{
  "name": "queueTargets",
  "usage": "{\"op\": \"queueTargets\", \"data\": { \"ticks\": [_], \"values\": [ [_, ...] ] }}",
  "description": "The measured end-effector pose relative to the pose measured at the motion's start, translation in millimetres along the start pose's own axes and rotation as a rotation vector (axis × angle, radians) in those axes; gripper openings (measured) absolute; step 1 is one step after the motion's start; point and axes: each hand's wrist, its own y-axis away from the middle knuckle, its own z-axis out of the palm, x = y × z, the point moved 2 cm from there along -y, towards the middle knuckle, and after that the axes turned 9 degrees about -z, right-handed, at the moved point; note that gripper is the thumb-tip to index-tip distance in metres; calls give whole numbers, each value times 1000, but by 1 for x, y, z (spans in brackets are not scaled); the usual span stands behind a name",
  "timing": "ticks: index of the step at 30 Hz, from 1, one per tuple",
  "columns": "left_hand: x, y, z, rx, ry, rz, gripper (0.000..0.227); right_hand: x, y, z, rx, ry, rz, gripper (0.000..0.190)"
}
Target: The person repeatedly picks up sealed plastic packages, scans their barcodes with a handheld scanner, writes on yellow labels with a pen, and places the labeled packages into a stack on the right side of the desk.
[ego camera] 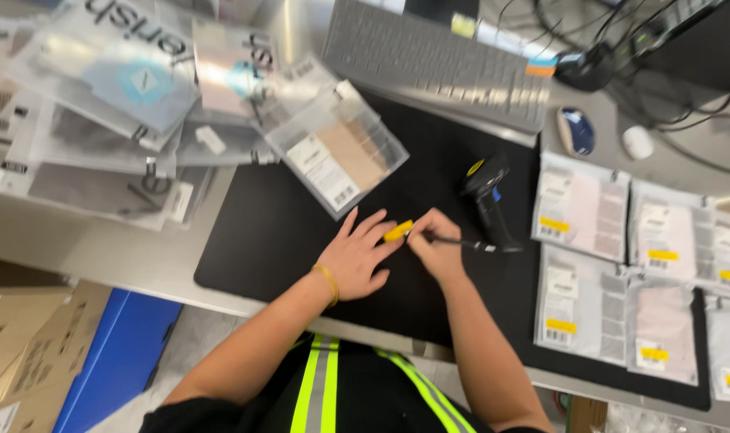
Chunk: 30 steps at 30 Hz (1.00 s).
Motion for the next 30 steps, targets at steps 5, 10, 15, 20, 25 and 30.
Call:
{"op": "queueTargets", "data": {
  "ticks": [5, 10, 15, 20, 25, 30],
  "values": [
    [-2, -1, 4, -15, -5, -15, 65, 4, 2, 1, 77, -35, 28, 16],
    [0, -1, 2, -32, -13, -27, 65, -5, 4, 7, 66, 0, 46, 15],
    [0, -1, 2, -25, -25, -20, 67, -4, 3, 7, 55, 117, 70, 14],
    [-2, -2, 1, -31, -35, -18, 65, -2, 3, 7, 54, 110, 41, 13],
    [-2, -2, 2, -34, -25, -13, 65, -2, 3, 6, 87, 37, 9, 14],
    [-2, -2, 1, -29, -32, -15, 65, -1, 2, 6, 111, 135, 74, 14]
  ]
}}
